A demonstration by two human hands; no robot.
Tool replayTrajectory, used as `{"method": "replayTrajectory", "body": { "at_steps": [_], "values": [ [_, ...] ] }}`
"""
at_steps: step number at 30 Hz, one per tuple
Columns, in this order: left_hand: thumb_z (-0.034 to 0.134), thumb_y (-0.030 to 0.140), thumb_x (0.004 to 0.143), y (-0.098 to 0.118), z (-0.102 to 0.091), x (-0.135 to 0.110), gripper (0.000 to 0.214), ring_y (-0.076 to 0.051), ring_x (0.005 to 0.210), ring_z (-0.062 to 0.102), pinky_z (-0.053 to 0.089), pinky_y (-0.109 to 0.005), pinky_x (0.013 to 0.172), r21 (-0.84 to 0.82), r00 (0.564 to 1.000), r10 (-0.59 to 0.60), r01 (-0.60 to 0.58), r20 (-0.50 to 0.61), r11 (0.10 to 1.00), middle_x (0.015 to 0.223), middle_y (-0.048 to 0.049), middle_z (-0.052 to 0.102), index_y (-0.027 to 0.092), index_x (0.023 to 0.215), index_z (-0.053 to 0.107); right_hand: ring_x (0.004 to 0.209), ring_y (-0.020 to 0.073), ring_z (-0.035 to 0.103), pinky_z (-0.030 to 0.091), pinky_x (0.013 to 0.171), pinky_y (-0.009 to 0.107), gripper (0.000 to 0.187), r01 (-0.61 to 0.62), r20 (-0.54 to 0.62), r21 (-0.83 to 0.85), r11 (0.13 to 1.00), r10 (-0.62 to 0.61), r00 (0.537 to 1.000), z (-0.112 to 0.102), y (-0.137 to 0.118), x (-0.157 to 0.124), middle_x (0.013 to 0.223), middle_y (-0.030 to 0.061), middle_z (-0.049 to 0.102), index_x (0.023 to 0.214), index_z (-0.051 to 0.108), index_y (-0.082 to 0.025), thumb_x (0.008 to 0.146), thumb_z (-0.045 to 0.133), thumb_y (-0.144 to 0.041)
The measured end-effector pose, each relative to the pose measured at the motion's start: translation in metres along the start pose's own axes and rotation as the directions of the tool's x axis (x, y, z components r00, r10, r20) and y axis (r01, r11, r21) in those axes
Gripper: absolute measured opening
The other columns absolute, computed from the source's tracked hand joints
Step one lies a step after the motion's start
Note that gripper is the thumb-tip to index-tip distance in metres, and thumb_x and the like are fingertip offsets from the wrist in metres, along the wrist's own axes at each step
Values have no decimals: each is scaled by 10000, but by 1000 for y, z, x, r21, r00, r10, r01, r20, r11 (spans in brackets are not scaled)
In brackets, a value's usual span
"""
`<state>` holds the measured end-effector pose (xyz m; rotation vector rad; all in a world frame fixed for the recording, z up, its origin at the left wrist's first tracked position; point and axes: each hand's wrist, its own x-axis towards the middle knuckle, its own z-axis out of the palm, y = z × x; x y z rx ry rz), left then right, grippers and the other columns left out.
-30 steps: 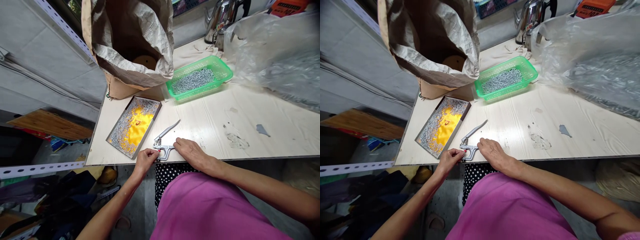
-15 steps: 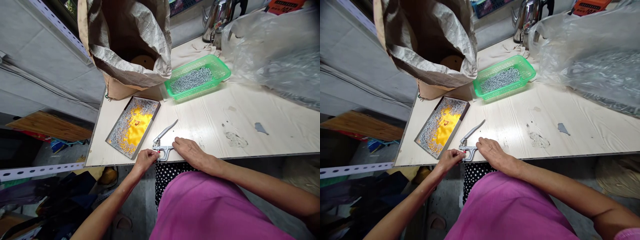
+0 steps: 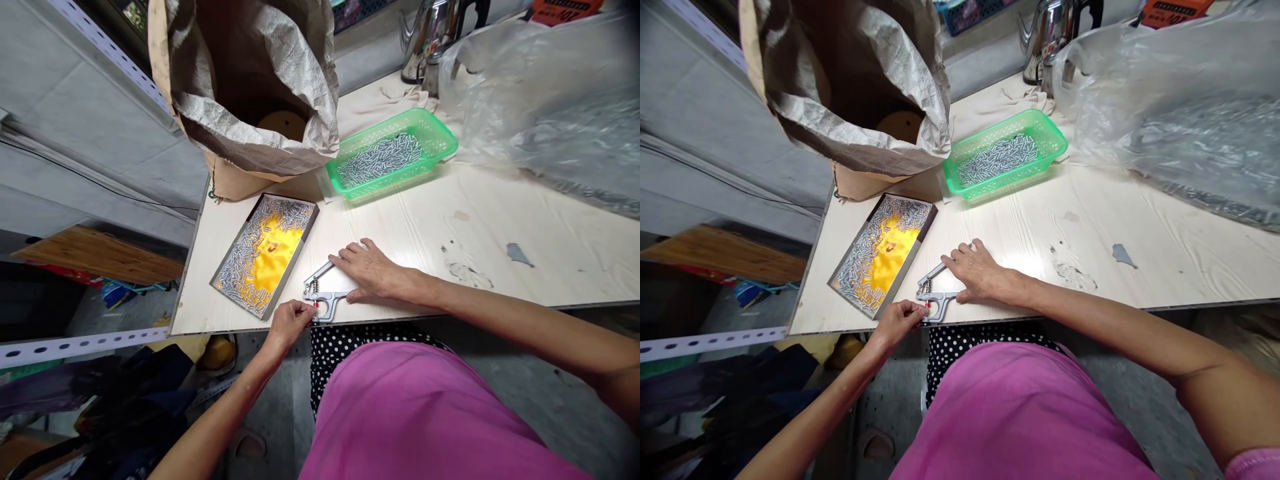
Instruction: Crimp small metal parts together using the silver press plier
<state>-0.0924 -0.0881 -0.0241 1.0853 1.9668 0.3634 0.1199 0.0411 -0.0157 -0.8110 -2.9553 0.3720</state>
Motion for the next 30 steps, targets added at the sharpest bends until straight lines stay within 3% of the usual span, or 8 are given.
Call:
{"method": "replayTrajectory", "body": {
  "at_steps": [4,7,11,14,17,23,27,30],
  "values": [
    [614,477,735,1,-1,-2,344,-148,554,526,372,-255,556,63,1000,9,-9,-4,998,579,3,593,139,733,682,1058,322,500,330,886,432,739,4,0,12,1000,-4,1000,-4,-5,-5,1162,153,615,1341,480,-128,735,777,-429],
    [588,414,822,4,0,-11,300,-163,618,566,417,-277,616,213,987,140,-121,-75,969,653,-13,599,150,702,665,1031,295,507,337,865,400,665,27,0,44,999,-27,1000,-6,-7,-9,1138,149,615,1325,487,-115,772,764,-360],
    [548,358,918,13,7,-21,227,-208,859,602,486,-337,779,433,859,484,-376,-169,819,937,-69,612,164,914,665,1001,271,513,350,852,389,568,59,-39,63,996,-57,998,-4,-10,-13,1107,142,620,1312,483,-123,823,721,-291],
    [626,343,888,27,16,-12,344,-270,1109,545,474,-419,940,539,747,662,-534,-62,652,1197,-117,579,169,1180,575,987,272,515,367,838,390,590,56,-66,59,997,-52,996,0,-12,-14,1095,145,621,1334,454,-120,827,711,-276],
    [662,346,866,43,21,8,564,-306,1259,453,418,-480,1040,569,669,735,-650,113,504,1371,-141,498,176,1352,431,989,282,519,392,832,395,693,34,-62,92,995,-28,998,3,-11,-17,1091,156,620,1381,400,-89,812,721,-320],
    [688,403,837,60,16,28,703,-299,1146,488,446,-458,990,603,674,669,-686,314,408,1334,-140,511,165,1409,357,1032,323,522,460,849,438,838,-72,-81,86,994,79,994,10,0,-34,1183,175,589,1362,416,-115,676,811,-392],
    [688,518,805,68,17,29,780,-310,1074,488,455,-454,934,663,694,634,-655,341,361,1223,-147,539,126,1399,366,1024,332,514,475,876,434,718,-124,-33,67,990,127,991,8,1,-39,1122,184,589,1218,532,-74,646,829,-392],
    [679,527,810,75,19,32,638,-293,1036,486,458,-436,903,660,703,615,-655,356,367,1142,-127,552,128,1264,474,998,312,514,474,870,422,569,-125,-29,73,989,127,991,4,-1,-39,1084,175,592,1158,567,-79,705,793,-337]
  ]
}}
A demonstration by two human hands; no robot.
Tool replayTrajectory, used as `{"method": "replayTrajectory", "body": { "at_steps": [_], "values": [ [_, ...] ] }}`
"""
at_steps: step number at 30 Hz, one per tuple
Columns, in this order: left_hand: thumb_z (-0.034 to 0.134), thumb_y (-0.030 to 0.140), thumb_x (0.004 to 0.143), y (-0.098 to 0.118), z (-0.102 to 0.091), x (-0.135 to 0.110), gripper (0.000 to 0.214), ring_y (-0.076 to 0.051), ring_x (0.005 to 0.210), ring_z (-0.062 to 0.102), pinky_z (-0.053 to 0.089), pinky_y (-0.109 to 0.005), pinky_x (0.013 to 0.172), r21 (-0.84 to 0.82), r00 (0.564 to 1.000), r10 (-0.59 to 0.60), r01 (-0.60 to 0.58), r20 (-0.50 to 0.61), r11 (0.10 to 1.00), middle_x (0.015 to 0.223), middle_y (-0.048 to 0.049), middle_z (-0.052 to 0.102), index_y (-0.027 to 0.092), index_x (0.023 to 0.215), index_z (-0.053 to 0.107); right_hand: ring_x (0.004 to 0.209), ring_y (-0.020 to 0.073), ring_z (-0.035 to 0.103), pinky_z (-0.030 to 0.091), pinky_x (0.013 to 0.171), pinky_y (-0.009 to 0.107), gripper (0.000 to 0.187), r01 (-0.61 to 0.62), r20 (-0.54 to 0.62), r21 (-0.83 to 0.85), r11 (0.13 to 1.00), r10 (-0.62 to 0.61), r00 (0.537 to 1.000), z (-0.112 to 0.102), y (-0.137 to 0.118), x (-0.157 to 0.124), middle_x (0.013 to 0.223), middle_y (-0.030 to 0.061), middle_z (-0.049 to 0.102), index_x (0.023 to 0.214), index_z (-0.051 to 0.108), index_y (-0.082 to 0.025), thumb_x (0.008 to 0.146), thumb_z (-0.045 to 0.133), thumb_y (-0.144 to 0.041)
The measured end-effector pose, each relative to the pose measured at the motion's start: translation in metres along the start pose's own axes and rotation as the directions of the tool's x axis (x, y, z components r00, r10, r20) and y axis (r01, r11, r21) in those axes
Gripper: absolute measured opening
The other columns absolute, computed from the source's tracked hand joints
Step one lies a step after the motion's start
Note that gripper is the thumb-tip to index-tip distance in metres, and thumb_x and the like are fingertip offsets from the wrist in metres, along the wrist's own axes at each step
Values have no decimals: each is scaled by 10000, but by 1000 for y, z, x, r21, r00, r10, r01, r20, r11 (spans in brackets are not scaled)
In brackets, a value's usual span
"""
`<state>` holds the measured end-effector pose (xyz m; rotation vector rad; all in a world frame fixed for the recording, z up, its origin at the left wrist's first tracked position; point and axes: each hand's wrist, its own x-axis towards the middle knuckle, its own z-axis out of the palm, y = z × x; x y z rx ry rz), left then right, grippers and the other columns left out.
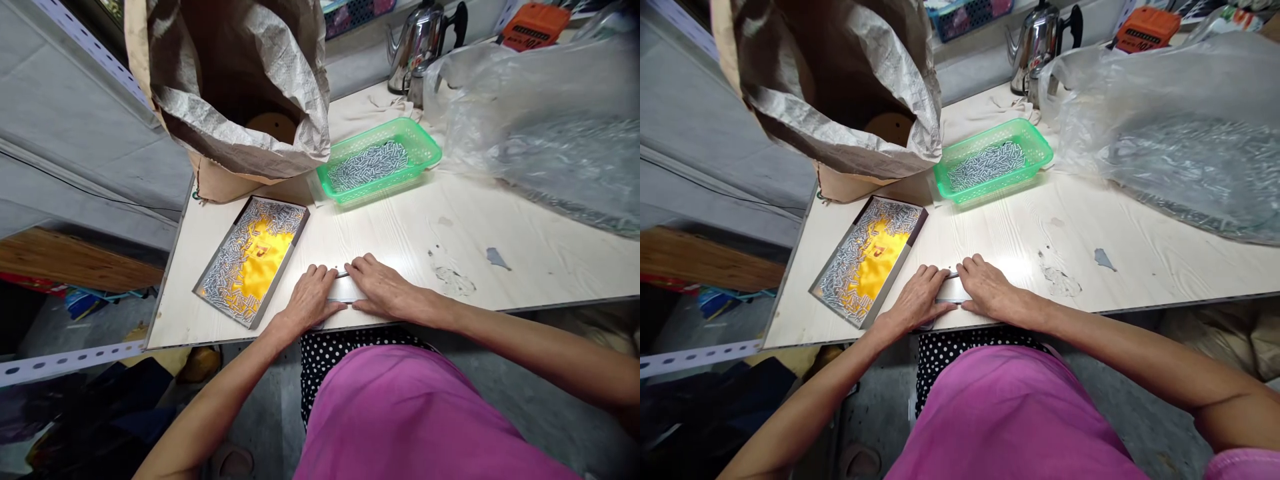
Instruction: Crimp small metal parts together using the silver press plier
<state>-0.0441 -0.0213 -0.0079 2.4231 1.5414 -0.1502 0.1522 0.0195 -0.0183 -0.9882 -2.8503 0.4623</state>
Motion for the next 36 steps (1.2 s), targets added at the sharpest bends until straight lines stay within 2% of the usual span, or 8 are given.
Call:
{"method": "replayTrajectory", "body": {
  "at_steps": [4,9,18,21,25,28,31,36],
  "values": [
    [666,437,850,0,-6,8,363,-260,1009,485,456,-399,876,-52,997,57,-55,49,997,1103,-95,558,161,1043,533,955,259,515,463,828,369,291,27,-25,75,997,-25,999,-1,1,-2,1025,130,590,1014,606,-124,788,731,-259],
    [604,379,908,1,-6,10,208,-238,927,497,452,-378,813,-82,992,114,-109,59,991,984,-68,578,182,909,537,896,227,525,448,793,355,50,41,-15,107,993,-39,999,9,1,-5,951,102,600,900,604,-147,885,609,-194],
    [619,279,901,3,2,9,143,-226,865,520,461,-359,778,-136,993,122,-120,5,983,850,-44,585,190,807,558,845,212,536,446,763,349,169,14,57,123,992,-21,998,13,-12,-7,915,99,618,868,600,-150,931,454,-93],
    [682,341,853,3,0,7,200,-255,931,538,483,-391,811,-101,998,58,-60,-20,993,919,-64,598,179,897,575,942,248,529,451,821,374,121,2,9,98,995,-3,1000,2,-8,-8,1004,137,609,997,618,-115,899,579,-174],
    [715,361,826,14,10,-9,491,-288,1149,531,475,-457,955,-100,984,-58,41,-169,994,1232,-126,565,173,1226,502,1016,262,520,438,873,392,394,74,-52,153,985,-66,996,-8,12,-5,1111,148,602,1207,565,-111,886,643,-325],
    [640,327,889,35,28,-25,557,-324,1372,388,377,-526,1087,-127,965,-49,17,-258,992,1444,-185,446,167,1368,406,953,236,537,416,826,363,260,59,-74,132,989,-50,996,-4,26,4,1036,124,632,1160,598,-132,962,516,-280],
    [562,443,921,56,44,-37,608,-328,1453,259,313,-574,1129,-170,967,-8,-36,-253,985,1501,-177,406,183,1431,357,907,233,533,373,764,343,181,26,-64,55,998,-23,998,5,33,21,964,105,646,1033,649,-144,957,508,-228],
    [530,542,910,67,52,-43,610,-313,1438,303,232,-591,1165,-259,976,8,-66,-218,964,1461,-159,474,183,1394,436,924,247,525,303,753,359,132,29,-75,-53,998,-33,997,3,39,53,961,84,675,907,676,-180,926,565,-248]
  ]
}}
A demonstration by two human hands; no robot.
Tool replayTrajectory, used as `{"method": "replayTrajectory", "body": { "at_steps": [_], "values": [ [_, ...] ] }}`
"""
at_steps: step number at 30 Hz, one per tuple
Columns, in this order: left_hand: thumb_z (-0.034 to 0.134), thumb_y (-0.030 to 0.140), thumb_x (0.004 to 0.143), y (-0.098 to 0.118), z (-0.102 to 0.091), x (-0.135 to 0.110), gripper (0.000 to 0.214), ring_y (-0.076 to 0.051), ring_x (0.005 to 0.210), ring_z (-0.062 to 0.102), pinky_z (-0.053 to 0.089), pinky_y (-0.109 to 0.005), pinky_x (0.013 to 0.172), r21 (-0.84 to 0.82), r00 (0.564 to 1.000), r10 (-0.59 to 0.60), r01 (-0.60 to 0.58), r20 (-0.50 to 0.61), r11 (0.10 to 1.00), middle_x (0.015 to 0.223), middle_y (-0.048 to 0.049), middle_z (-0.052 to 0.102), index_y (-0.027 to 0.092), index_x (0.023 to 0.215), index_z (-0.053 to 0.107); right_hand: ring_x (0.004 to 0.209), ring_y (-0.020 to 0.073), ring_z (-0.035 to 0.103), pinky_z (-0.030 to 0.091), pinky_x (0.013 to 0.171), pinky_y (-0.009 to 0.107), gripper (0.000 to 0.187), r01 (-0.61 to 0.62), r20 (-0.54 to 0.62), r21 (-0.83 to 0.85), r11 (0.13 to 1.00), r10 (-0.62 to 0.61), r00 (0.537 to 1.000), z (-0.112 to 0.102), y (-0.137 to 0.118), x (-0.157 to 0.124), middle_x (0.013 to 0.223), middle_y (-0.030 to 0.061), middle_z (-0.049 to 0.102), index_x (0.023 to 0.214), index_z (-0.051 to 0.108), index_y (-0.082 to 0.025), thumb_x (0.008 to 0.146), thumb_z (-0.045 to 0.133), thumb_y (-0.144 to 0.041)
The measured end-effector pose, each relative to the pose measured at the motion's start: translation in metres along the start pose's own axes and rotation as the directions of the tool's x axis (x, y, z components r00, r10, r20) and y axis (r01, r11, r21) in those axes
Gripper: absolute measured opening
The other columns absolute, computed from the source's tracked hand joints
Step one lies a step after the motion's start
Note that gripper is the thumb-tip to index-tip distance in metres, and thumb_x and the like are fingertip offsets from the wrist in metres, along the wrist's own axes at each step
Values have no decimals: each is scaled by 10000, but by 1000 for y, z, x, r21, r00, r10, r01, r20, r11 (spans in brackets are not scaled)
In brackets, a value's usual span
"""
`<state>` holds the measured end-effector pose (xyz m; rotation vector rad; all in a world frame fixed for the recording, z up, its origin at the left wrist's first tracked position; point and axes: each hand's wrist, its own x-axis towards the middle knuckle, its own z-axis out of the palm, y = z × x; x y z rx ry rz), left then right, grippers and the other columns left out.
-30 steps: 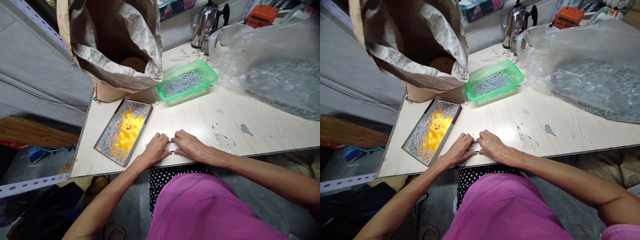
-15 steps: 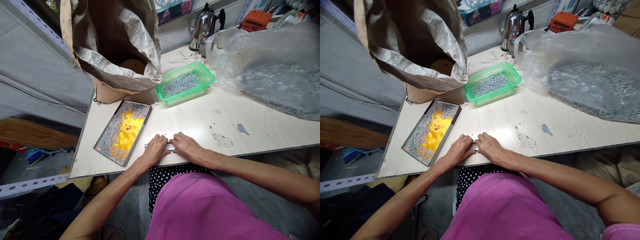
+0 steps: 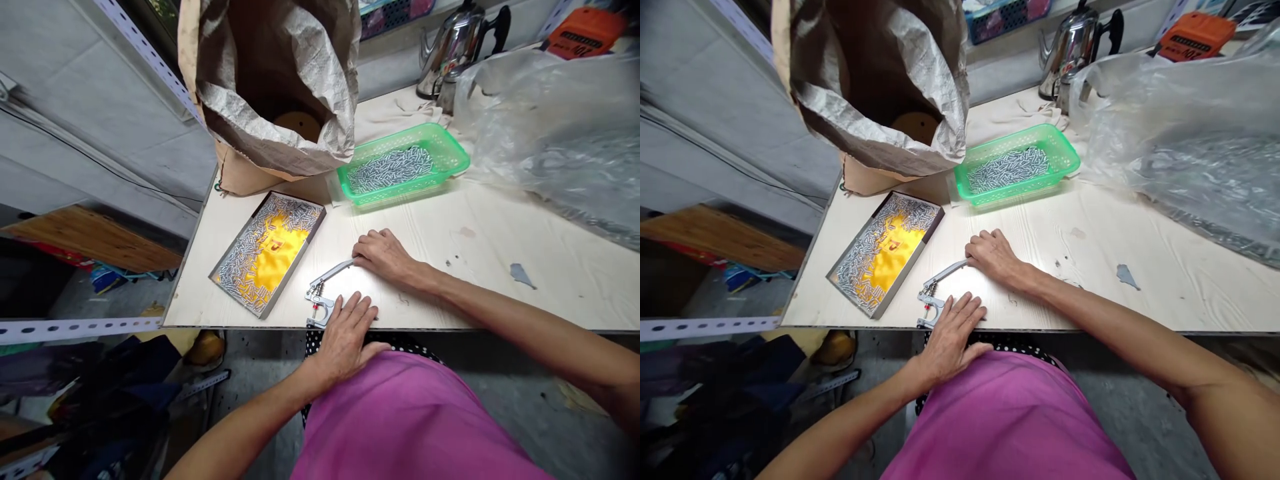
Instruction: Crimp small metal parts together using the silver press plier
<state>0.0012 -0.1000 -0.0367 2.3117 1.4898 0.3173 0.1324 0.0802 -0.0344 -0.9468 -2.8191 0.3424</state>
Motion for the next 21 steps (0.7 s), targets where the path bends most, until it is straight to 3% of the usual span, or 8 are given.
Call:
{"method": "replayTrajectory", "body": {
  "at_steps": [4,6,10,11,13,15,19,21],
  "values": [
    [536,579,890,-4,0,0,652,-316,1446,283,211,-590,1171,-18,1000,9,-10,-7,1000,1468,-173,460,172,1392,446,941,266,506,284,761,387,140,-2,-19,-71,997,0,1000,-12,-16,11,995,109,671,989,677,-174,914,572,-230],
    [523,585,893,-6,4,-1,669,-330,1437,300,216,-593,1166,-27,1000,12,-12,-12,1000,1457,-187,468,148,1394,444,965,266,486,290,767,389,152,120,7,-68,990,-120,993,-14,-39,11,1024,104,648,1017,675,-184,913,584,-247],
    [507,590,897,-7,15,-6,705,-352,1340,448,343,-550,1108,-65,999,-52,50,-15,997,1353,-216,557,109,1407,430,989,248,447,319,777,373,90,495,118,-18,869,-489,864,-2,-97,14,994,67,607,907,687,-228,903,598,-237],
    [511,595,893,-7,16,-7,736,-356,1327,463,361,-541,1096,-69,997,-72,71,-10,995,1355,-221,552,105,1430,399,989,247,441,328,792,373,69,530,138,-33,848,-521,842,4,-109,16,978,68,600,872,687,-225,878,621,-210],
    [516,601,888,-6,17,-9,794,-357,1325,464,370,-527,1090,-66,996,-88,88,3,994,1397,-223,513,109,1479,320,987,258,438,340,834,385,59,528,154,-98,844,-511,846,15,-128,20,961,85,593,826,687,-205,807,673,-150],
    [515,604,888,-5,17,-12,789,-354,1309,482,385,-506,1081,-52,997,-72,72,12,996,1417,-213,497,129,1485,316,980,266,446,346,863,398,83,518,134,-147,843,-502,855,23,-137,27,949,103,591,808,682,-186,771,681,-111],
    [513,529,921,-3,18,-25,616,-302,1183,591,479,-414,991,-24,1000,20,-20,10,1000,1310,-143,605,182,1422,424,936,244,485,369,861,401,98,664,101,-61,745,-658,747,29,-135,39,882,91,608,844,661,-173,857,568,-147],
    [501,476,945,-3,17,-33,571,-260,1153,609,499,-361,959,-19,997,78,-78,9,997,1285,-105,625,200,1434,401,917,242,504,376,872,418,133,673,101,-33,739,-668,737,29,-132,40,859,84,625,881,656,-167,889,524,-157]
  ]
}}
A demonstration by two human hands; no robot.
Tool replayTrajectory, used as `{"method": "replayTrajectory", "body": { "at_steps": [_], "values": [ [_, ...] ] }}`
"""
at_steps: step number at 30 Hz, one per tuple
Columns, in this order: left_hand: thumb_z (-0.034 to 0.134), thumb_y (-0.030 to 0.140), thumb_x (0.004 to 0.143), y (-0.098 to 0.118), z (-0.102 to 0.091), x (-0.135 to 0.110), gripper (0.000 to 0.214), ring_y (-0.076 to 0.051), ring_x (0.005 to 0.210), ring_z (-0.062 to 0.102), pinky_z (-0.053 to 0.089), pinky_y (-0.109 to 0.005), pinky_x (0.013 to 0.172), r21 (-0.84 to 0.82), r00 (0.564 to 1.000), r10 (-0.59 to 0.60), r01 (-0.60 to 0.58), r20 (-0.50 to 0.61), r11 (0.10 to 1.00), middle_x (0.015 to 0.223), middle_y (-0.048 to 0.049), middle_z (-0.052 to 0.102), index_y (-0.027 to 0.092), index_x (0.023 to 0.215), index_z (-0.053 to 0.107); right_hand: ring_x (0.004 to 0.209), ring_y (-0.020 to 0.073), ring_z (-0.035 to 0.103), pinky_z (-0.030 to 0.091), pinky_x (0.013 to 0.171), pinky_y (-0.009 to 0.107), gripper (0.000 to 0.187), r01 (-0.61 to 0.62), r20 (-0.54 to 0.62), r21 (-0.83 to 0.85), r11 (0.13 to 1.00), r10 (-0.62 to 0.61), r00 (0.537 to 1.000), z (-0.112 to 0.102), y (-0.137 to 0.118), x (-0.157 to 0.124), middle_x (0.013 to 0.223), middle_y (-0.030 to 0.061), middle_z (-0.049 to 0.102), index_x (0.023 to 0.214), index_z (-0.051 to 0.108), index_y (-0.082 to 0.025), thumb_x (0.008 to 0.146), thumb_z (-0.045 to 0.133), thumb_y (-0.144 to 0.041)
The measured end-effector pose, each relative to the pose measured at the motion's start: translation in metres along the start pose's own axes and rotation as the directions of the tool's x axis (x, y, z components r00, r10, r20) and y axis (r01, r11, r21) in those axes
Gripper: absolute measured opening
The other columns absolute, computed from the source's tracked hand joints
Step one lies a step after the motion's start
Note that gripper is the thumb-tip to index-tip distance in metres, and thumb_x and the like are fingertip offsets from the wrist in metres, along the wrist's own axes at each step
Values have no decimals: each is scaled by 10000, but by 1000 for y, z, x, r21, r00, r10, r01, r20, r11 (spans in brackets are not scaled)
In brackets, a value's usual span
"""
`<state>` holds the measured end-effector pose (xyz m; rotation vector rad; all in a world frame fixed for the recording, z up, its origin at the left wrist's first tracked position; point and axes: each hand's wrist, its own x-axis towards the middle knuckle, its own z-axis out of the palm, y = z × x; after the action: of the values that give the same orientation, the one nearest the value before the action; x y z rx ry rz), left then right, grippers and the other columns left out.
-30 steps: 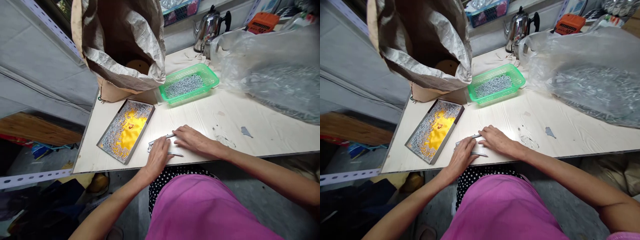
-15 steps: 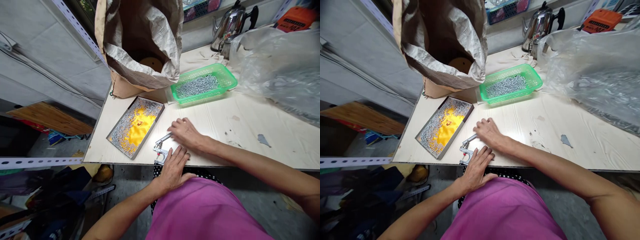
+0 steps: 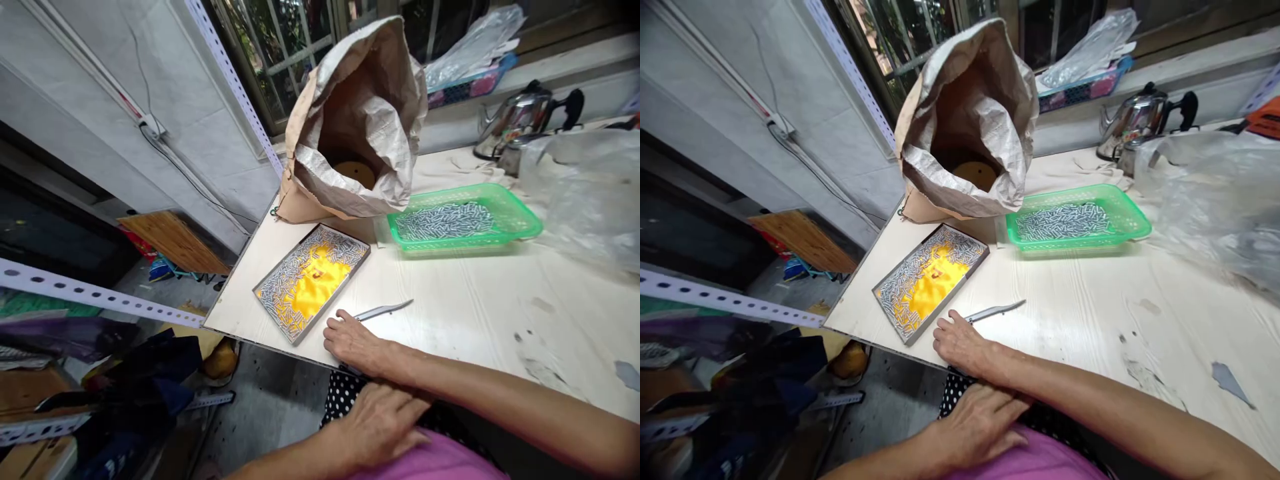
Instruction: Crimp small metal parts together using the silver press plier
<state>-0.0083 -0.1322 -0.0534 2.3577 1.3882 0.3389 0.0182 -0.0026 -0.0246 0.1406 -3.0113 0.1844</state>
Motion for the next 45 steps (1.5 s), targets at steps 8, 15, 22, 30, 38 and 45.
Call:
{"method": "replayTrajectory", "body": {
  "at_steps": [8,15,22,30,38,45],
  "values": [
    [457,360,984,8,-17,-19,377,-208,1203,574,410,-329,1083,55,990,95,-90,-108,994,1296,-92,627,152,1287,542,960,255,528,365,905,422,177,-119,37,8,993,119,992,1,-4,-11,903,87,651,907,663,-155,919,489,-121],
    [562,207,925,28,-25,-26,131,-126,767,657,537,-247,751,17,930,195,-200,-313,980,849,-35,723,152,1015,641,860,227,510,373,799,366,150,-124,26,116,985,122,992,2,6,-19,861,87,624,870,630,-145,914,487,-130],
    [495,176,955,-40,-105,-35,197,-176,829,607,492,-302,739,212,801,-145,320,-580,923,903,-60,689,190,1075,652,870,211,548,433,767,329,238,-241,-465,191,951,304,831,-52,55,-43,907,95,624,976,650,-164,951,414,-146],
    [505,337,953,-153,-140,-22,258,-259,1014,563,450,-329,783,282,522,-710,853,-474,439,988,-97,660,181,881,698,865,291,559,425,750,427,272,-718,-605,-75,692,541,584,-103,138,-104,953,130,611,1084,665,-192,955,464,-323],
    [529,277,910,-174,-139,-2,211,-290,1073,567,436,-340,789,196,445,-824,895,-351,400,1089,-143,656,147,903,695,847,217,628,491,747,348,295,-540,-238,264,800,596,767,-32,31,-122,943,98,641,1063,665,-181,996,411,-315],
    [530,169,864,-181,-147,1,167,-241,944,625,426,-305,777,159,500,-813,866,-298,474,973,-134,693,128,860,692,759,186,625,502,686,318,291,-604,-58,352,715,660,749,6,-12,-131,873,62,610,955,668,-202,1000,390,-271]
  ]
}}
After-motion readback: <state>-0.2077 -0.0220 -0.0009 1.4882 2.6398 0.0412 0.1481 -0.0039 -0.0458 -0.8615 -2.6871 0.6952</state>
